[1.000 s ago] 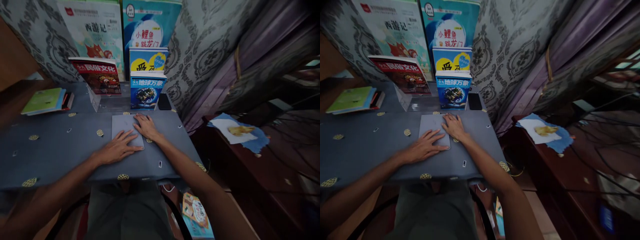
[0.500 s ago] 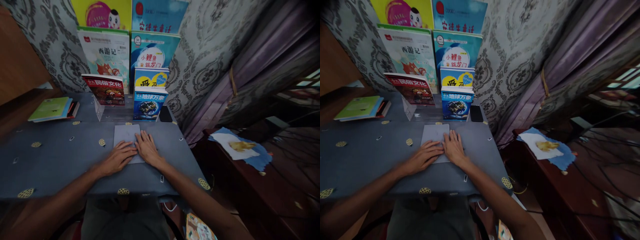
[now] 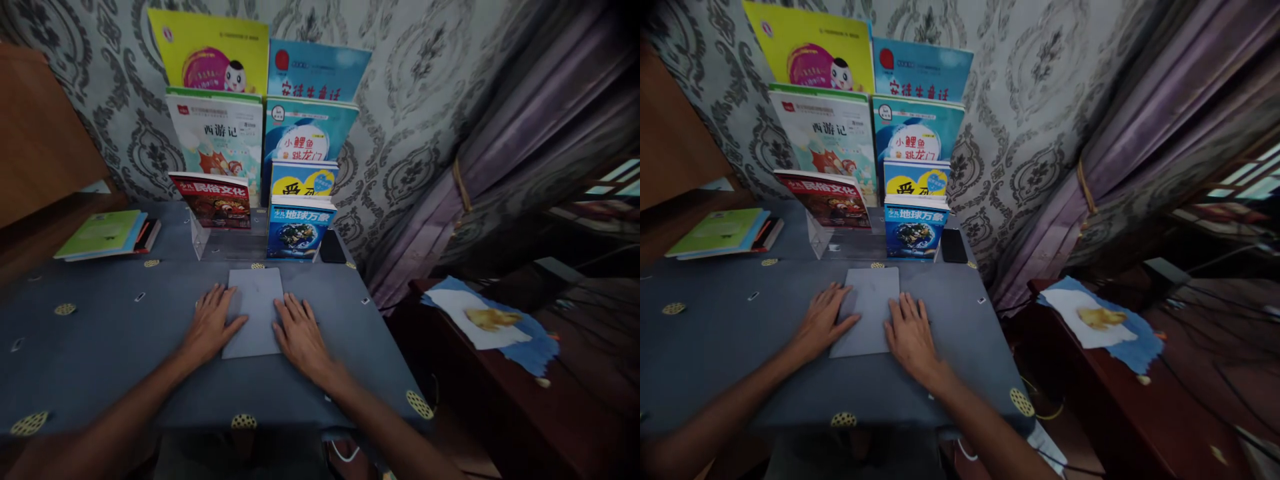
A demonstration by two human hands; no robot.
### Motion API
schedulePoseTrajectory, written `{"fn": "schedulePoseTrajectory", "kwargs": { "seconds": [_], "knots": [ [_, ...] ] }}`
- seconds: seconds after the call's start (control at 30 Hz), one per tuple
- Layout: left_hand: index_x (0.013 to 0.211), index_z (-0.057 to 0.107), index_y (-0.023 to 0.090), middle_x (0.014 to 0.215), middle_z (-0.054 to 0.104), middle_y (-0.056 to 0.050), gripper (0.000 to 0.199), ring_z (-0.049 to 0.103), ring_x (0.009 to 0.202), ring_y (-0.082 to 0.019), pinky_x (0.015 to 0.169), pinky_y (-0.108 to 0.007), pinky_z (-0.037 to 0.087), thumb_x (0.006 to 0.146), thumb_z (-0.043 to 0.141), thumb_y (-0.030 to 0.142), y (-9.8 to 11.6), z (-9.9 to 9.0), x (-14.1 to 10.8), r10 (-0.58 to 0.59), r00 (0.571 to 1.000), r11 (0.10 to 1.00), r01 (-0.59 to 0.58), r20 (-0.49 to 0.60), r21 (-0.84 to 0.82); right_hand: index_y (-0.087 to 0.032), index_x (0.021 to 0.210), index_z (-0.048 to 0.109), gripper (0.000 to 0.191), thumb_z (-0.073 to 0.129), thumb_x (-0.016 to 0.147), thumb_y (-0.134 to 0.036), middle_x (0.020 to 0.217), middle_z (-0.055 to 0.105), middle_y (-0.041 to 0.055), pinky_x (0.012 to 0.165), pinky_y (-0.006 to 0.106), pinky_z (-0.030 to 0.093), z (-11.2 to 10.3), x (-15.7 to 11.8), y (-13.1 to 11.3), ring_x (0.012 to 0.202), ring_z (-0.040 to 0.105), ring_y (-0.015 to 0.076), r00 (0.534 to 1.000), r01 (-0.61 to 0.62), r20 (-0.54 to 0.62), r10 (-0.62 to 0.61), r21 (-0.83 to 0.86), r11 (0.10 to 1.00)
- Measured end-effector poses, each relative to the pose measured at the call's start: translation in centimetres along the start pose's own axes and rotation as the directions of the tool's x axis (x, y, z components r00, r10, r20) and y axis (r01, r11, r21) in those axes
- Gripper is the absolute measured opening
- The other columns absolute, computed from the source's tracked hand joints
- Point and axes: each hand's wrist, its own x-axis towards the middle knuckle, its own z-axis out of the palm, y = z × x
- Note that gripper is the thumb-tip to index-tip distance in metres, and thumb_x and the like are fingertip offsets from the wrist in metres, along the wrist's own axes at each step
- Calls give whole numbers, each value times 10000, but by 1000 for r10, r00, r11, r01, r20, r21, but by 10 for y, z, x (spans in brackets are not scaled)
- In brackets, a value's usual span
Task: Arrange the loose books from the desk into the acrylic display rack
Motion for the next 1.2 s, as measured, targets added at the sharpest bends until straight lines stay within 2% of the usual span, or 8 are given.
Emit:
{"fn": "schedulePoseTrajectory", "kwargs": {
  "seconds": [0.23, 0.33, 0.47, 0.63, 0.8, 0.9, 1.0, 1.2],
  "knots": [
    [1391, 521, 229, 1454, 551, -124, 578, 440, 1400, -337, 1145, -534, 355, 863, 597, 452, -6, -2, 9, -94, 993, 906, 112, 66, -408, -137, 1422, 522, 450, 461, 991, -248, 1485, 524, 194, 1169, 556, 359, 7, 0, 8, 1422, 451, 313, 996, 53, -72, -52, 11, 999],
    [1409, 471, 193, 1433, 565, -161, 697, 533, 1319, -323, 1084, -476, 429, 811, 651, 503, -7, -8, 15, -207, 971, 649, 226, 117, -727, -140, 1431, 511, 465, 468, 982, -254, 1487, 520, 198, 1155, 571, 381, 13, -1, 14, 1414, 460, 323, 992, 80, -105, -73, 62, 995],
    [1359, 506, 173, 1180, 712, -144, 744, 703, 988, -270, 788, -351, 550, 748, 739, 528, 1, -17, 19, -285, 875, 229, 460, 393, -858, -169, 1462, 475, 500, 477, 970, -259, 1481, 533, 178, 1160, 585, 375, 19, -2, 22, 1419, 456, 313, 981, 117, -176, -82, 198, 973],
    [1190, 630, 149, 966, 755, -85, 665, 707, 784, -199, 675, -271, 534, 674, 838, 513, 13, -36, 24, -254, 829, 10, 518, 499, -856, -181, 1495, 422, 565, 510, 952, -313, 1459, 560, 167, 1098, 560, 453, 23, 5, 30, 1336, 549, 304, 981, 42, -182, 68, 542, 839],
    [1135, 670, 166, 993, 764, -74, 573, 706, 778, -179, 706, -258, 533, 684, 850, 471, 14, -47, 30, -216, 871, -76, 435, 441, -897, -196, 1419, 498, 550, 597, 894, -327, 1088, 755, 101, 776, 383, 604, 17, 25, 26, 905, 728, 227, 983, 57, -132, 127, 879, 473],
    [1138, 670, 168, 1024, 763, -77, 551, 712, 864, -198, 772, -271, 531, 697, 837, 454, 12, -50, 32, -221, 893, -69, 386, 391, -920, -194, 1301, 585, 448, 602, 880, -347, 856, 744, 40, 496, 246, 502, 2, 39, 18, 605, 632, 156, 990, 57, -95, 103, 944, 325],
    [1143, 661, 178, 1050, 756, -74, 492, 697, 979, -229, 837, -305, 522, 742, 772, 442, 12, -56, 38, -219, 924, -5, 320, 313, -947, -200, 1156, 650, 311, 571, 888, -337, 889, 730, 43, 482, 218, 460, -18, 50, 7, 630, 610, 147, 978, 123, -174, 119, 930, 347],
    [888, 658, 185, 861, 738, -21, 278, 662, 914, -228, 801, -311, 492, 641, 616, 304, 16, -63, 59, -351, 933, 117, 131, 82, -984, -194, 1048, 657, 218, 482, 955, -286, 957, 711, 49, 761, 289, 522, -33, 54, -18, 848, 652, 182, 905, 267, -414, 101, 734, 624]
  ]
}}
